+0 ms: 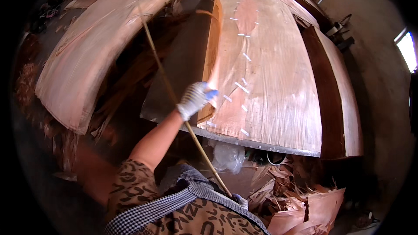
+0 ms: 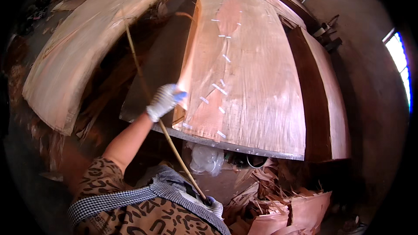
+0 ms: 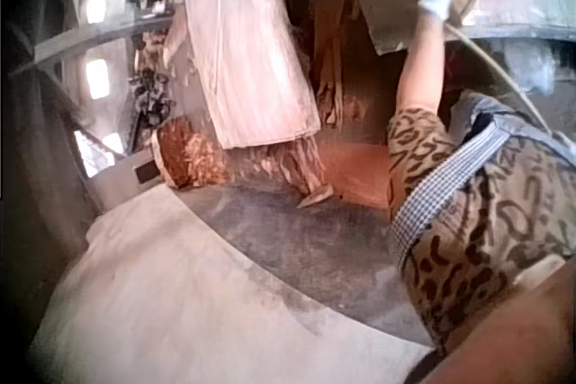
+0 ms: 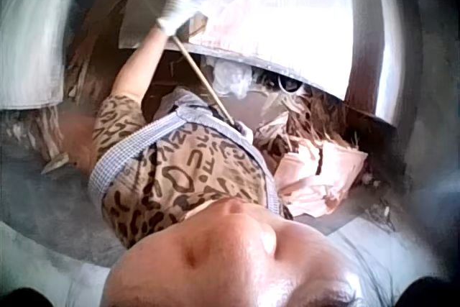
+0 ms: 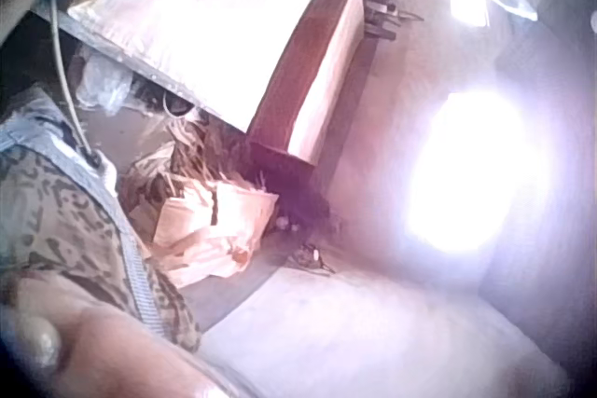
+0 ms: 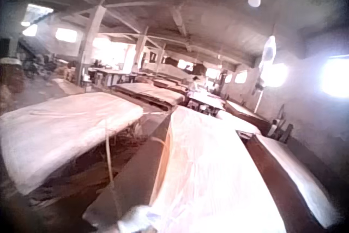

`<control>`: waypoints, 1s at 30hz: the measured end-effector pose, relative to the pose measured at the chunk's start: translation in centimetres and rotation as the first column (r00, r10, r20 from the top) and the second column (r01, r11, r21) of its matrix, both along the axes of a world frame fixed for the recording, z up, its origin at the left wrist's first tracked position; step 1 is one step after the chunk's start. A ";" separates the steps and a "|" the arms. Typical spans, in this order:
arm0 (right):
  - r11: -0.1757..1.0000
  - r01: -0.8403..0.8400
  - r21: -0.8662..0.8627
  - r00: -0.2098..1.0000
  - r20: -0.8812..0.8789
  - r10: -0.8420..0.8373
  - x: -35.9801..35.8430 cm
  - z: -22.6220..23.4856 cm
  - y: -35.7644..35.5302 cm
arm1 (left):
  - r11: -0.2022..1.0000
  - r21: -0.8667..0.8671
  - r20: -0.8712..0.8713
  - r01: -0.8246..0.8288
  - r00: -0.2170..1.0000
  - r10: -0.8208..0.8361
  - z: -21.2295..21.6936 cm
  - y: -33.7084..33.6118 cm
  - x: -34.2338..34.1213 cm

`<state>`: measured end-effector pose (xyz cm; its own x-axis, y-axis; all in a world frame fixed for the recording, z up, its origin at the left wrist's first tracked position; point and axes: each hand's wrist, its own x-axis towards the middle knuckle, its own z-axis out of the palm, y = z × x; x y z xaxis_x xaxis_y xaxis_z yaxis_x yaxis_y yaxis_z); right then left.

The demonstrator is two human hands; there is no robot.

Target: The person prepares wood veneer by using a utility knife to trim excess material, applying tape to secure pieces together, and using a tape measure to check dimensions.

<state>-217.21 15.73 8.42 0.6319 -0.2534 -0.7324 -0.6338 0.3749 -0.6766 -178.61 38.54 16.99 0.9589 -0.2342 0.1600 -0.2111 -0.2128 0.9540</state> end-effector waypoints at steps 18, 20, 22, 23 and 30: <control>0.957 0.130 -0.260 0.963 0.262 -0.060 16.3 -1.8 -0.3 | 0.363 0.828 0.340 -0.428 0.897 0.282 -8.7 13.2 -2.9; 0.980 0.147 -0.136 0.963 0.245 -0.111 19.8 0.4 -0.7 | 0.440 0.777 0.362 -0.450 0.891 0.273 -8.6 12.3 -3.3; 0.993 0.119 -0.029 0.967 0.232 -0.109 20.2 3.3 -2.3 | 0.507 0.748 0.252 -0.427 0.891 0.378 -6.9 10.4 -3.7; 0.993 0.115 0.017 0.967 0.225 -0.116 19.8 4.6 -3.8 | 0.520 0.736 0.217 -0.433 0.879 0.425 -5.8 8.5 -4.0; 0.971 0.049 0.235 0.966 0.237 -0.106 17.2 8.6 -18.8 | 0.748 0.499 0.366 -0.438 0.889 0.276 -5.4 -5.7 -5.4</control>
